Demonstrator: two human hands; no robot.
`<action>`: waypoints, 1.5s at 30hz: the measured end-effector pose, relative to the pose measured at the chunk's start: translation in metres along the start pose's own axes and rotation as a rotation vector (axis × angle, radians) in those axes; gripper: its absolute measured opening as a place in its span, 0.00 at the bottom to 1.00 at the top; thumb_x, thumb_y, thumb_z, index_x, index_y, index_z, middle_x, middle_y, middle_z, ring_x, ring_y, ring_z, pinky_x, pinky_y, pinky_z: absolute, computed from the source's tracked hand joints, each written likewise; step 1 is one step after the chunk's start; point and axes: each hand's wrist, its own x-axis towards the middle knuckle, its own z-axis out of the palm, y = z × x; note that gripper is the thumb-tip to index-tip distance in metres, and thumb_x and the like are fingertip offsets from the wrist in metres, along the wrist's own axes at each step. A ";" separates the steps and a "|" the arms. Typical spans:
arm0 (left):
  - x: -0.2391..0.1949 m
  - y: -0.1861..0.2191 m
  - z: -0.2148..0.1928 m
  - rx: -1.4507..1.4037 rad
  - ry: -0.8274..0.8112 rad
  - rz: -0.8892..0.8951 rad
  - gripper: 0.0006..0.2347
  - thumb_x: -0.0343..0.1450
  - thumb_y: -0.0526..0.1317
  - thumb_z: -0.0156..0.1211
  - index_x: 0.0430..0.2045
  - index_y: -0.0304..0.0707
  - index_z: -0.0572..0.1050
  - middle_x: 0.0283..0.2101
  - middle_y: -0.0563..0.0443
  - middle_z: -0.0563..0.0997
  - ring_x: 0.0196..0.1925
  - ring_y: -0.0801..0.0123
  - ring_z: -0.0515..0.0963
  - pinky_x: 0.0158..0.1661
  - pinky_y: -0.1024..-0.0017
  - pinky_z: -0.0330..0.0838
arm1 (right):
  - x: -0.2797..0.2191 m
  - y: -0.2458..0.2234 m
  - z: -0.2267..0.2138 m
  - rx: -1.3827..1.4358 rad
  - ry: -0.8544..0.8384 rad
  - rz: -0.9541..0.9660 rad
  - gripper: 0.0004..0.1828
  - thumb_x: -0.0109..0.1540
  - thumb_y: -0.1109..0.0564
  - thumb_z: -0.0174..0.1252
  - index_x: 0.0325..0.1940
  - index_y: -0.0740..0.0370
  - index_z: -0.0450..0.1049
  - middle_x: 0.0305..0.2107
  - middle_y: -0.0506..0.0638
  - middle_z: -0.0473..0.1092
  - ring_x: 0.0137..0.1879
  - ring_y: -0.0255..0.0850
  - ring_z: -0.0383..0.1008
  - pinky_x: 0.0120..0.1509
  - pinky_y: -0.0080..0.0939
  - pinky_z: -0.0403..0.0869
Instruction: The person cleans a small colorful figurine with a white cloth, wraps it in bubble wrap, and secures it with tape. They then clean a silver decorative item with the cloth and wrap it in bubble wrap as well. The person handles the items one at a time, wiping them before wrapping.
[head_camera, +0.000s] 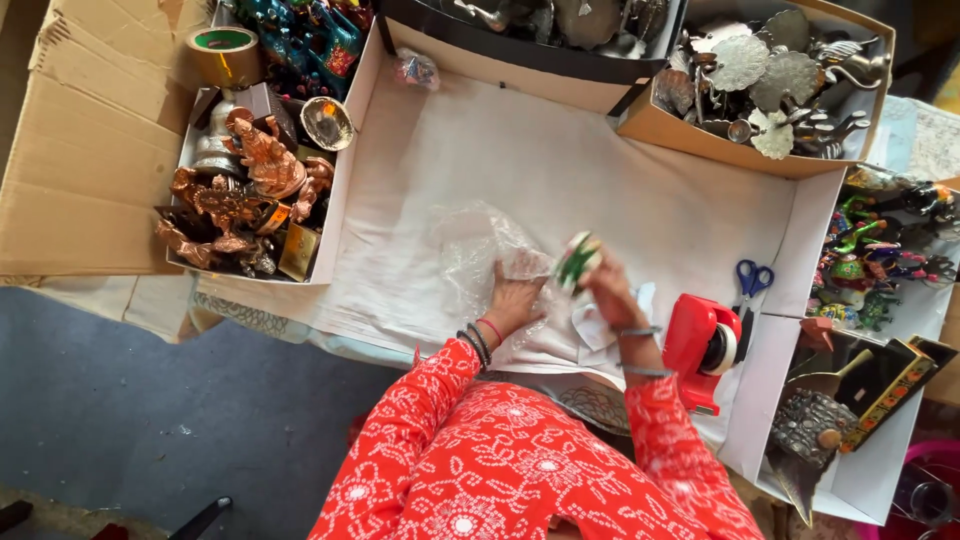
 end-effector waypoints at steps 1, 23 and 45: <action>0.003 0.000 0.009 -0.001 0.000 -0.003 0.40 0.61 0.61 0.68 0.69 0.61 0.59 0.77 0.45 0.51 0.80 0.46 0.41 0.67 0.24 0.27 | 0.002 0.006 0.011 -0.001 -0.002 0.002 0.36 0.57 0.60 0.63 0.70 0.64 0.66 0.54 0.52 0.72 0.57 0.41 0.76 0.59 0.41 0.77; -0.097 -0.001 -0.055 -0.186 0.226 0.208 0.25 0.67 0.43 0.62 0.60 0.38 0.70 0.67 0.41 0.67 0.70 0.51 0.64 0.63 0.54 0.60 | 0.082 0.065 0.001 -1.111 -0.211 -0.018 0.36 0.53 0.57 0.66 0.66 0.61 0.71 0.53 0.61 0.71 0.54 0.51 0.74 0.59 0.46 0.74; -0.104 -0.003 -0.042 -0.256 0.140 0.262 0.21 0.69 0.47 0.61 0.56 0.43 0.74 0.63 0.44 0.72 0.66 0.55 0.69 0.58 0.56 0.66 | 0.059 0.038 0.041 -1.601 -0.069 -0.123 0.38 0.52 0.42 0.70 0.64 0.55 0.71 0.52 0.54 0.71 0.57 0.54 0.71 0.52 0.54 0.73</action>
